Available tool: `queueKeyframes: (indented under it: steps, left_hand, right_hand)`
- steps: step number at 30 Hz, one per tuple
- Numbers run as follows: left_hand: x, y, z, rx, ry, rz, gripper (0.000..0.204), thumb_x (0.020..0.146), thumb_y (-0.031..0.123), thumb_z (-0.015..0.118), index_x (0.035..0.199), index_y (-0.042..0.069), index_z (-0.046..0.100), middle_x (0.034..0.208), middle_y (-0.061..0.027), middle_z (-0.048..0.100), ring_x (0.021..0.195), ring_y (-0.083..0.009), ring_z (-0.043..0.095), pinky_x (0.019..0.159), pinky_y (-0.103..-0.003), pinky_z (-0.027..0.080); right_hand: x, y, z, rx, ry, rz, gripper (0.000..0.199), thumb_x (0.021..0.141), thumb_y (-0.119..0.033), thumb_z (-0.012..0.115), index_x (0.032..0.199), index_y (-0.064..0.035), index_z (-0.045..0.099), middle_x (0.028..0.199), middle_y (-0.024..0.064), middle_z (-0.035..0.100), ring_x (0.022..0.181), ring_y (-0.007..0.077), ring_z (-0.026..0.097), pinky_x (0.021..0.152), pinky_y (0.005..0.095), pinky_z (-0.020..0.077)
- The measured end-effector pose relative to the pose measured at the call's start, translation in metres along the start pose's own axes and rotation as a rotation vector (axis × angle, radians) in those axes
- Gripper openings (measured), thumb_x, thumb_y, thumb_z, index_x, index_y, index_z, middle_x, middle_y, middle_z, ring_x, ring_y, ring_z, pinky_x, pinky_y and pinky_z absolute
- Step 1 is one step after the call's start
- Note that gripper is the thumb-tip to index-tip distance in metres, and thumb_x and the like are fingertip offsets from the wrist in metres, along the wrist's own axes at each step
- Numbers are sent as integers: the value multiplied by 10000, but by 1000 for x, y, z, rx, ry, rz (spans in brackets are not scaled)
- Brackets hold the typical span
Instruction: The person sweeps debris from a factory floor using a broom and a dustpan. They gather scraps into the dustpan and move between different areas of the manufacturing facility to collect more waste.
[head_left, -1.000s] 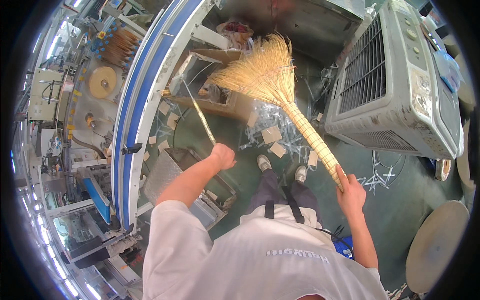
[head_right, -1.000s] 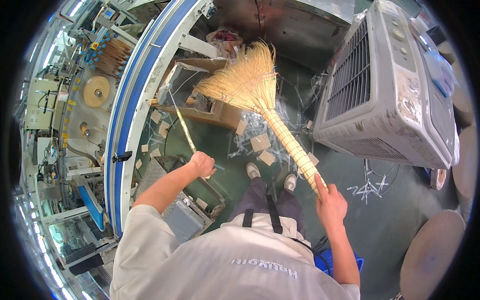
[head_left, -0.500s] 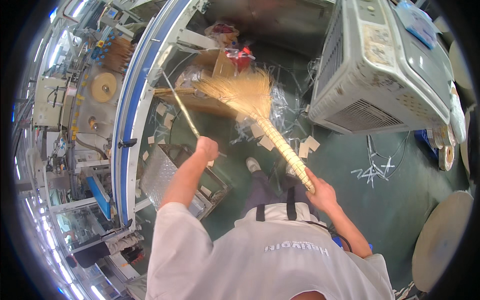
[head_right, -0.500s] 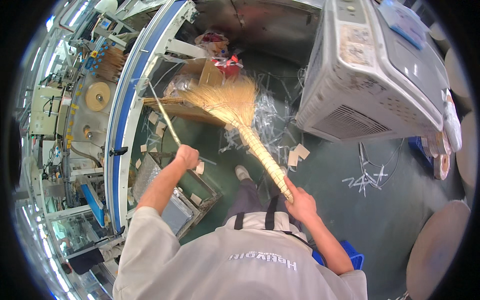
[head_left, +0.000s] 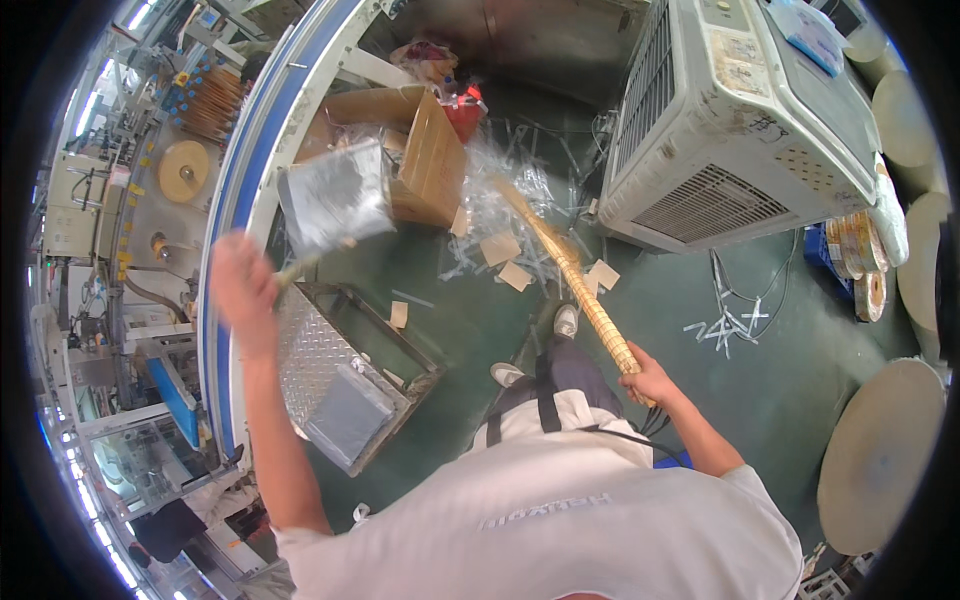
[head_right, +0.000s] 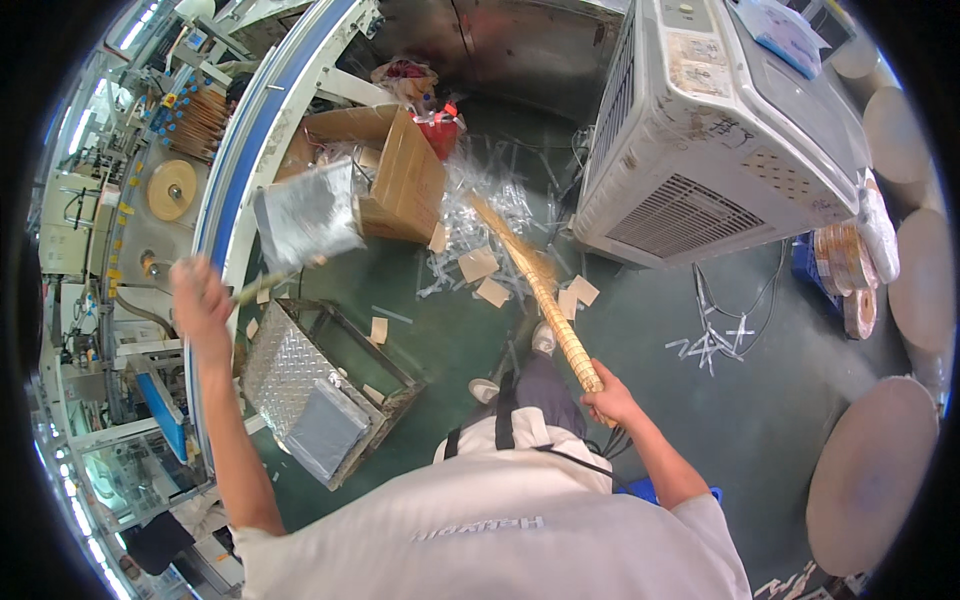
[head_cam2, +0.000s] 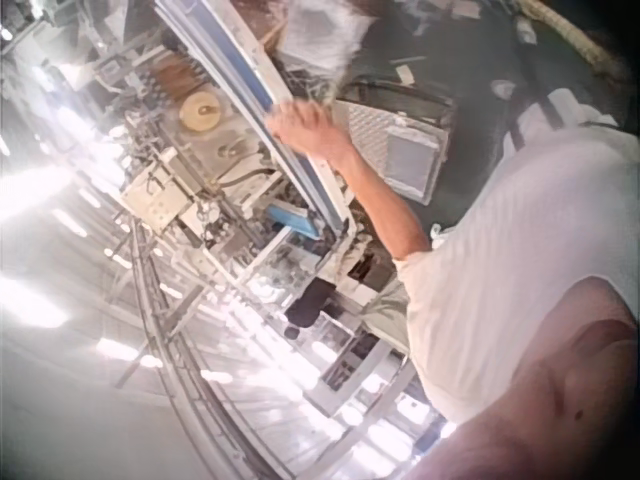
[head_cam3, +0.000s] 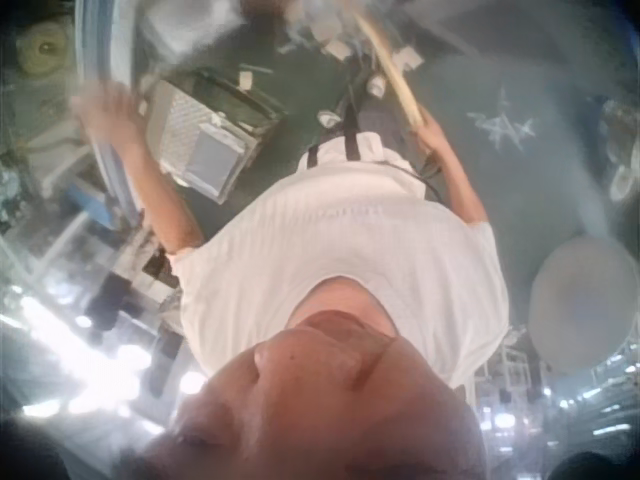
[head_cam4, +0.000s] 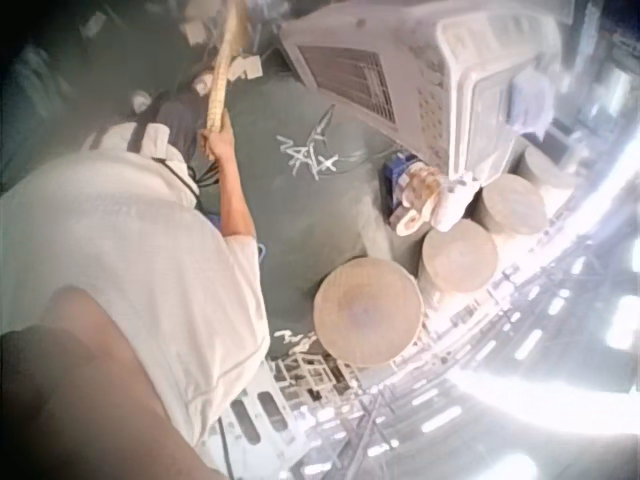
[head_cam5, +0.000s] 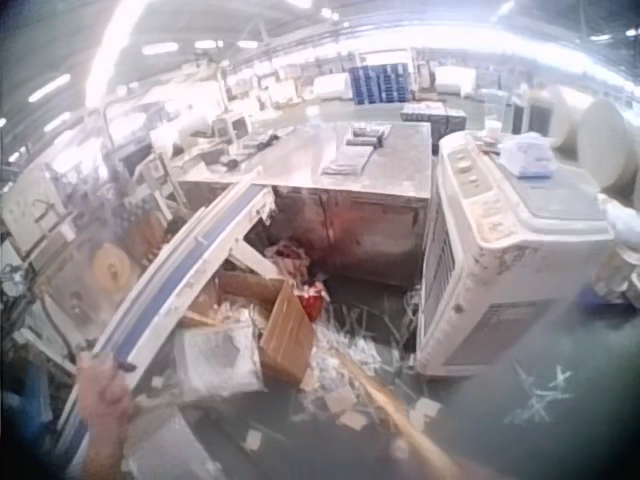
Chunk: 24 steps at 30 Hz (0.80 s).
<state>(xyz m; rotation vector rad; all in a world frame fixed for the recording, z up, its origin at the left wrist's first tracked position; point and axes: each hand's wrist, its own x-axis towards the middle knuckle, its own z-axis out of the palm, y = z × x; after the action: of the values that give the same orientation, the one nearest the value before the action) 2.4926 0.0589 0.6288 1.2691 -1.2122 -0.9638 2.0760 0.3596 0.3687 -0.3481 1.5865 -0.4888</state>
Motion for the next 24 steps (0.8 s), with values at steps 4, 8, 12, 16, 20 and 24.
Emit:
queueKeyframes:
  steps: [4, 8, 12, 16, 20, 24]
  left_hand:
    - [-71, -47, -62, -483, 6, -189, 391, 973, 471, 356, 886, 103, 454, 567, 75, 272, 467, -22, 228, 389, -188, 167]
    - [-132, -143, -43, -426, 180, -400, 374, 970, 458, 366, 837, 114, 422, 558, 68, 263, 438, -36, 222, 388, -193, 180]
    - [-159, -269, -9, -351, 148, -491, 289, 959, 338, 445, 853, 69, 441, 588, 48, 308, 468, -35, 266, 403, -199, 220]
    - [-154, -375, 58, -151, 97, -779, 165, 920, 180, 533, 809, 73, 472, 604, 48, 370, 491, -20, 323, 417, -198, 229]
    - [-164, -455, 76, -46, -72, -940, 178, 930, 198, 544, 812, 87, 471, 602, 50, 373, 502, -38, 324, 456, -211, 269]
    - [-159, -485, 79, -99, -14, -1003, 208, 928, 240, 553, 804, 89, 482, 574, 66, 382, 499, -23, 339, 440, -208, 248]
  right_hand:
    - [41, -26, 14, -22, 18, 39, 866, 736, 66, 597, 1470, -157, 196, 728, 70, 555, 482, 139, 513, 421, 304, 447]
    - [132, -95, 22, -160, 86, -37, 808, 707, 60, 584, 1425, -156, 285, 757, 86, 554, 481, 165, 548, 408, 312, 450]
    - [334, -173, 10, -535, 116, -215, 756, 661, -13, 592, 1372, -139, 365, 895, 171, 623, 627, 263, 634, 509, 388, 506]
    - [484, -299, 49, -813, 103, -144, 543, 711, -103, 555, 1233, -37, 424, 846, 166, 638, 677, 277, 626, 522, 406, 494]
    - [506, -264, 98, -1164, 182, -188, 541, 739, -96, 544, 1245, -21, 365, 855, 227, 637, 773, 364, 646, 673, 442, 519]
    - [421, -183, 34, -1391, -79, -101, 853, 736, -92, 583, 1453, -123, 124, 860, 266, 617, 807, 399, 628, 716, 466, 502]
